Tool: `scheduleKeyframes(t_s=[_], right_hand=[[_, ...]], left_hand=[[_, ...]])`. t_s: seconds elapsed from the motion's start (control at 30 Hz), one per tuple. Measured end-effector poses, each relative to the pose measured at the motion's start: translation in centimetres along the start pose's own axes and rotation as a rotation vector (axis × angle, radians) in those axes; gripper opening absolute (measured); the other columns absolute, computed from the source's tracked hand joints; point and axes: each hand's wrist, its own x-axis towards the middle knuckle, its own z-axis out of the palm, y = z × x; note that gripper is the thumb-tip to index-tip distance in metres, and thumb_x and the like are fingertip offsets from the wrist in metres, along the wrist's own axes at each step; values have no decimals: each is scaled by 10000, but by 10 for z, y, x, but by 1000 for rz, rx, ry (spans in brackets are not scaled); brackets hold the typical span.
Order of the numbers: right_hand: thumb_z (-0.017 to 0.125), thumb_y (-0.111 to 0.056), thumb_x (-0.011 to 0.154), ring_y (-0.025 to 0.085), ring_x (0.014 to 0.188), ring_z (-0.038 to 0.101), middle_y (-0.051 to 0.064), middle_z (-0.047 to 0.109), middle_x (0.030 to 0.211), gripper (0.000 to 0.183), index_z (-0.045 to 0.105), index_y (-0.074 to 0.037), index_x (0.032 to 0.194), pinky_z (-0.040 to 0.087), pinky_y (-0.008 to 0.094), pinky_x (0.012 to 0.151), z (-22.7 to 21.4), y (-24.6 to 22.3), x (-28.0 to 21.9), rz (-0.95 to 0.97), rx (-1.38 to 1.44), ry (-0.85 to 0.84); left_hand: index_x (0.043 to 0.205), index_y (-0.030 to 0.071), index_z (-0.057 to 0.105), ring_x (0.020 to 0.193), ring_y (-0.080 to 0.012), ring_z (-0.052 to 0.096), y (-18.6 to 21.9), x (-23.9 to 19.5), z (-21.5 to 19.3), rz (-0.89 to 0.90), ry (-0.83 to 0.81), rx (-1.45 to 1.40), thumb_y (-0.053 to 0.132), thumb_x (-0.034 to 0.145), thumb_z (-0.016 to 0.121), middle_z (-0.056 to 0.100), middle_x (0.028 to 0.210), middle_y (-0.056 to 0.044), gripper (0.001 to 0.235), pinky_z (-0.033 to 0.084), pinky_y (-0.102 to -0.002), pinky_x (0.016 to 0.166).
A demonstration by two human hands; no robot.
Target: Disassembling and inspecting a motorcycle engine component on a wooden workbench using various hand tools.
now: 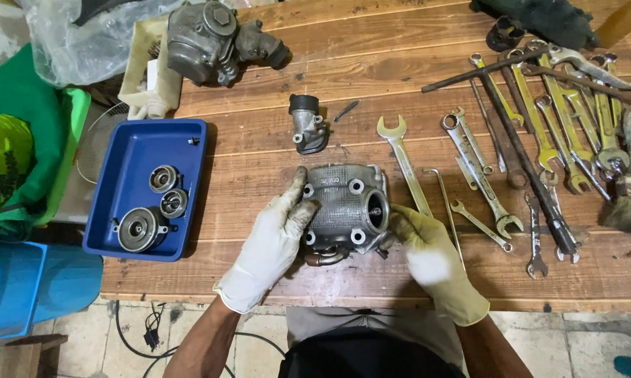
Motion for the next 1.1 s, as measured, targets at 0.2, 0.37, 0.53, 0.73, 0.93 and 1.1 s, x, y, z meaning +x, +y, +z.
scheduleKeyframes(t_s=[0.2, 0.37, 0.53, 0.73, 0.93, 1.1], right_hand=[[584, -124, 1007, 200, 706, 620, 138, 723, 753, 278, 788, 9, 1141, 560, 388, 771, -2, 7, 13, -22, -106, -60], [645, -127, 977, 182, 673, 599, 122, 693, 663, 242, 802, 26, 1079, 546, 362, 731, -2, 10, 12, -42, -159, -44], [691, -109, 944, 172, 589, 609, 143, 711, 643, 200, 803, 5, 1065, 534, 316, 657, -10, 22, 13, -45, -273, 42], [670, -91, 966, 131, 630, 598, 141, 700, 674, 182, 807, -41, 1075, 544, 299, 712, -3, -21, -10, -16, -283, 123], [676, -106, 924, 314, 997, 766, 151, 804, 1009, 317, 780, -144, 1221, 560, 427, 927, -16, -11, -11, -27, -568, 20], [662, -73, 904, 272, 1062, 748, 129, 788, 1132, 412, 706, -126, 1311, 571, 386, 938, -11, -25, -29, -16, -589, 57]], left_hand=[[1575, 254, 422, 1395, -438, 472, -1, 0, -5, 24, -1, -12, 501, 1021, 508, 589, 1459, -216, 613, 280, -551, 1221], [1576, 231, 419, 1400, -452, 458, -9, -1, -6, 61, -9, 1, 462, 1023, 533, 575, 1483, -211, 610, 244, -559, 1232], [1508, 172, 535, 1371, -384, 531, -14, -1, -5, 75, 36, -49, 402, 1017, 582, 629, 1435, -183, 545, 321, -526, 1205], [1472, 44, 546, 1355, -297, 535, -14, -10, -4, -2, 92, -268, 248, 1018, 609, 649, 1402, -204, 501, 398, -496, 1171], [1337, 52, 682, 1277, -251, 600, -29, -21, -4, -55, 176, -279, 230, 992, 662, 743, 1258, -164, 389, 473, -470, 1107], [1260, 35, 723, 1035, -237, 702, -47, -36, 0, -222, 110, -513, 143, 964, 667, 769, 1093, -135, 320, 546, -375, 975]])
